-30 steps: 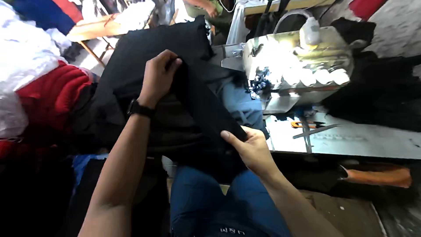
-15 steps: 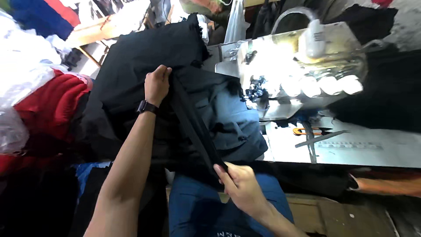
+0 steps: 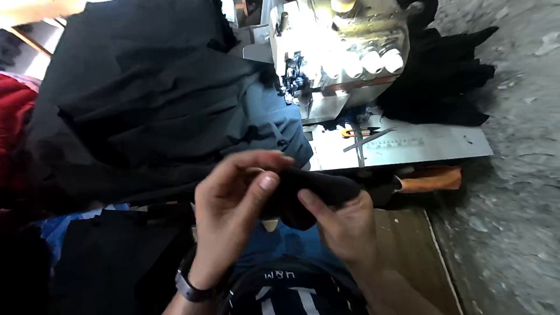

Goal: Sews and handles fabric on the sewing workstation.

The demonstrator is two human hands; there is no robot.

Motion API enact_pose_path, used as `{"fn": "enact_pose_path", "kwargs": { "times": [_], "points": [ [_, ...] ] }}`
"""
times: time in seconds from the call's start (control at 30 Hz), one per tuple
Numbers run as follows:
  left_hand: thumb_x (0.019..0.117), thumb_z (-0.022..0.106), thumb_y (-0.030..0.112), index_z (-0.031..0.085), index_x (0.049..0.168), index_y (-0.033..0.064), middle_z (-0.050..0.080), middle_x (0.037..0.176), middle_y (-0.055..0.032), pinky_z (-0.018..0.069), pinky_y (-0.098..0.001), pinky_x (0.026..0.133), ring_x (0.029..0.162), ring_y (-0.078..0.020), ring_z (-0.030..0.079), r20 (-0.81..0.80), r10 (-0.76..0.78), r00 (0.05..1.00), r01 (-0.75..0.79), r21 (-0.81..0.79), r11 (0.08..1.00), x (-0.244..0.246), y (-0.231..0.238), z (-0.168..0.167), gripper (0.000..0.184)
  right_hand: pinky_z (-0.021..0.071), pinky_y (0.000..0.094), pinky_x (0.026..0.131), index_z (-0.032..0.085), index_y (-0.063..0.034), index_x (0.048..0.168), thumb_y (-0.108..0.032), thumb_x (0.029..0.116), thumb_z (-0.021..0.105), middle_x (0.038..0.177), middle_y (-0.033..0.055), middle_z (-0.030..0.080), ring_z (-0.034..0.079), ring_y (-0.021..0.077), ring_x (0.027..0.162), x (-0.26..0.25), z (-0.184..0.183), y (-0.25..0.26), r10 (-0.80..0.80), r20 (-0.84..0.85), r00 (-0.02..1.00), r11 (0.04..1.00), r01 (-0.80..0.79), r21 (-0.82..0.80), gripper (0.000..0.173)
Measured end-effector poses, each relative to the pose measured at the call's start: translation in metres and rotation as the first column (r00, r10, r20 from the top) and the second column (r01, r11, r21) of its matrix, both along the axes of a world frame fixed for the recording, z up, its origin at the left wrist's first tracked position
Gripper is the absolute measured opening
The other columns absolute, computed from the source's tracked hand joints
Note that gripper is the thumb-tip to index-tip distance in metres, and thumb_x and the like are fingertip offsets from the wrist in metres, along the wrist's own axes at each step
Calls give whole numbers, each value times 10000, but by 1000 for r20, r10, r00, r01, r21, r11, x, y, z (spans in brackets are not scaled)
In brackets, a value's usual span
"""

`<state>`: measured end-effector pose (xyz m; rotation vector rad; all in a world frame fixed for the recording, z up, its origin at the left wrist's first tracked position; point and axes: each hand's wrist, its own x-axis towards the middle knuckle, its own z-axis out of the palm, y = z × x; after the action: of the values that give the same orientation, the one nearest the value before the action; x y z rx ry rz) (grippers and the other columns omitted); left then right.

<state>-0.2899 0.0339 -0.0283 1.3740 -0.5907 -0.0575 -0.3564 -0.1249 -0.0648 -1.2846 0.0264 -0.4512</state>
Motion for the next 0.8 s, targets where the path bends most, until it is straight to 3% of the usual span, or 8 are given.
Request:
{"fn": "enact_pose_path", "kwargs": {
  "times": [0.1, 0.17, 0.33, 0.47, 0.53, 0.6, 0.67, 0.8],
  "points": [
    [924, 707, 536, 669, 1240, 133, 695, 1151, -8, 582, -323, 902, 1041, -121, 669, -263, -144, 954, 159, 33, 987, -9, 24, -31, 513, 647, 340, 870, 756, -62, 1017, -16, 834, 827, 975, 46, 778, 751, 136, 914, 3, -10, -4, 89, -11, 996, 987, -87, 132, 202],
    [932, 751, 384, 715, 1078, 74, 720, 1012, -25, 596, -306, 846, 933, -100, 689, -394, -206, 896, 169, -125, 978, -25, 25, -47, 345, 648, 321, 845, 771, -73, 974, -57, 766, 891, 945, 30, 781, 751, 122, 888, 3, -14, -1, 123, -13, 992, 988, -121, 91, 241],
    [1034, 629, 212, 743, 993, 87, 741, 1015, 17, 591, -243, 849, 954, -59, 694, 31, 66, 997, -69, 121, 990, -21, 49, -37, 173, 623, 173, 735, 685, -125, 1093, -229, 837, 861, 889, -68, 748, 709, -5, 794, 9, -8, -23, 109, 75, 991, 879, -61, -473, 328],
    [1016, 657, 307, 701, 920, 147, 726, 1089, 50, 568, -211, 860, 1021, -42, 675, 53, -164, 985, 148, 221, 964, -11, 84, 0, 192, 552, 146, 690, 643, -75, 1035, -152, 941, 711, 809, 2, 703, 661, -6, 755, 16, 8, -46, 7, 287, 958, 543, 238, -805, 140],
    [1028, 637, 291, 657, 871, 148, 723, 1021, 75, 547, -160, 795, 944, 12, 665, -1, -231, 973, 224, 244, 943, -9, 87, 6, 213, 568, 197, 748, 576, -60, 929, -154, 928, 712, 899, 65, 715, 694, 72, 876, 18, 18, -49, 63, 362, 930, 493, 286, -821, 166],
    [1031, 624, 255, 666, 862, 148, 722, 951, 75, 537, -151, 747, 864, 20, 658, -47, -198, 979, 204, 226, 953, -7, 86, 4, 204, 574, 380, 1019, 495, -53, 911, -138, 942, 695, 1273, 169, 680, 640, 249, 1261, 23, 24, -49, 224, 339, 914, 576, 156, -802, 219],
    [1008, 651, 228, 658, 831, 159, 723, 913, 65, 551, -160, 726, 831, 7, 669, -89, -157, 984, 170, 163, 972, -6, 82, 4, 190, 462, 455, 1168, 429, -97, 1016, -126, 993, 566, 1519, 142, 514, 458, 299, 1456, 24, 25, -45, 405, 219, 888, 717, -160, -679, 142],
    [927, 738, 138, 642, 912, 177, 698, 846, 60, 576, -175, 685, 759, -17, 673, -110, -127, 986, 135, 67, 989, -6, 74, 15, 105, 509, 203, 999, 469, -235, 1116, -250, 1060, 522, 1153, -89, 583, 572, 8, 1163, 10, 28, -41, 609, 46, 792, 779, -587, -220, 78]
  ]
}}
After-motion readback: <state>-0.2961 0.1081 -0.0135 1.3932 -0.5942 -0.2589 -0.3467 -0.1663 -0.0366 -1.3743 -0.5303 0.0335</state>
